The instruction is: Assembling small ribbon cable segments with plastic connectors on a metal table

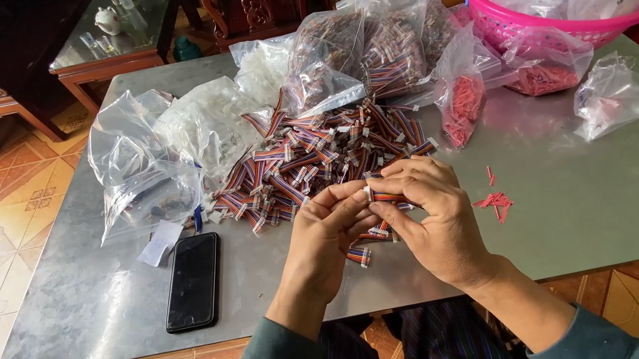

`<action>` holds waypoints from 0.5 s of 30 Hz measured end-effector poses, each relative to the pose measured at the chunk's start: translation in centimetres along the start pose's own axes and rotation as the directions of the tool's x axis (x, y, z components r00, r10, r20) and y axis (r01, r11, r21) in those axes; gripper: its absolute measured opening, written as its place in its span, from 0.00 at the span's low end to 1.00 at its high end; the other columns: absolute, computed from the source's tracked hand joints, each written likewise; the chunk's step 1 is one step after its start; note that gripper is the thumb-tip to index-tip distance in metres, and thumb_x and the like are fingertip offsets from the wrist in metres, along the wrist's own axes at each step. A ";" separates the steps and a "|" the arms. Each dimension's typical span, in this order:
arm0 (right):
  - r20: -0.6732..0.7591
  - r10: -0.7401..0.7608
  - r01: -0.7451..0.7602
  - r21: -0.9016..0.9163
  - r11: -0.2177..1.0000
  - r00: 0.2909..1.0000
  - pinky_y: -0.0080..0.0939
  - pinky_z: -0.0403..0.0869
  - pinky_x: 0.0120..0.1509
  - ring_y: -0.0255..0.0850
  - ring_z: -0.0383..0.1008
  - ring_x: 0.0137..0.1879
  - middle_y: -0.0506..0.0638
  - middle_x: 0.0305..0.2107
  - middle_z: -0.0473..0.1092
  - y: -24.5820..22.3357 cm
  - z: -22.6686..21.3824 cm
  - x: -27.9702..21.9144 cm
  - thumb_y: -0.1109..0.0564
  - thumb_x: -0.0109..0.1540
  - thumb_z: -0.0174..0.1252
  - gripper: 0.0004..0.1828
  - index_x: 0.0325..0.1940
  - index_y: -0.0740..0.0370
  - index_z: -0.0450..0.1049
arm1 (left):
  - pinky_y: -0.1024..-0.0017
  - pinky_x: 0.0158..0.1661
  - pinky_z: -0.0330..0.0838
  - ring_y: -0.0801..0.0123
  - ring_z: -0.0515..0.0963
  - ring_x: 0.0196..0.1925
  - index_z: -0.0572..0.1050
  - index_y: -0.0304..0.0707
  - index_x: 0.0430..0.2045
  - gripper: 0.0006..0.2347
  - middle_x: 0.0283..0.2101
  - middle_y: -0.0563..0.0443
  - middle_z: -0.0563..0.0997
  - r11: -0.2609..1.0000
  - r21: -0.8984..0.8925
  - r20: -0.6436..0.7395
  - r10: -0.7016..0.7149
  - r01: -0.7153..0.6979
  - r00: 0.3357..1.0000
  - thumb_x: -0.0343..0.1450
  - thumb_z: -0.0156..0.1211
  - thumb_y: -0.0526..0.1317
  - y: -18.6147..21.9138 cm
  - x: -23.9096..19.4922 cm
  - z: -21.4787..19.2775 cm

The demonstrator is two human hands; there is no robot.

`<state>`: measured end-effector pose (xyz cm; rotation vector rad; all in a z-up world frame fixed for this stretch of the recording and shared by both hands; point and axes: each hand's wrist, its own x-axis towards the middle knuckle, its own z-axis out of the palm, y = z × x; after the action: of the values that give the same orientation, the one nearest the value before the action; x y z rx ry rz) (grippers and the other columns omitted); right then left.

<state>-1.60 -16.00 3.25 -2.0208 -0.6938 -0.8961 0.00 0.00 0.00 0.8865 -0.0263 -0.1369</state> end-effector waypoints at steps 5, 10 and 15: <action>0.039 -0.076 0.079 -0.083 0.993 0.996 0.52 0.62 0.73 0.44 0.75 0.55 0.45 0.37 0.79 0.5 0.2 -0.2 0.58 0.61 0.67 0.14 0.51 0.53 0.82 | 0.67 0.41 0.84 0.59 0.88 0.35 0.77 0.21 0.42 0.12 0.32 0.40 0.85 1.000 0.015 -0.032 0.014 -0.013 0.999 0.69 0.68 0.32 -0.4 0.0 -0.1; 0.077 -0.206 0.217 -0.211 0.953 0.976 0.60 0.53 0.77 0.50 0.71 0.62 0.50 0.49 0.76 -1.3 -0.4 0.9 0.51 0.59 0.69 0.23 0.58 0.56 0.78 | 0.64 0.42 0.85 0.59 0.88 0.36 0.77 0.21 0.42 0.12 0.33 0.38 0.85 0.997 -0.039 -0.039 0.064 -0.066 0.997 0.68 0.69 0.31 -0.2 0.7 -1.7; 0.030 -0.284 0.286 -0.117 0.951 0.958 0.53 0.69 0.70 0.54 0.73 0.60 0.59 0.50 0.74 -5.5 -0.4 3.2 0.64 0.66 0.59 0.11 0.52 0.70 0.77 | 0.75 0.42 0.83 0.63 0.86 0.35 0.79 0.29 0.40 0.08 0.37 0.40 0.85 0.990 -0.124 -0.020 0.072 -0.074 0.997 0.68 0.67 0.31 -0.1 0.7 -3.5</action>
<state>-3.77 -12.94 8.36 -2.0655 -0.9777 -1.1157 0.99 2.60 -2.31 0.7610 -0.0358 -0.0625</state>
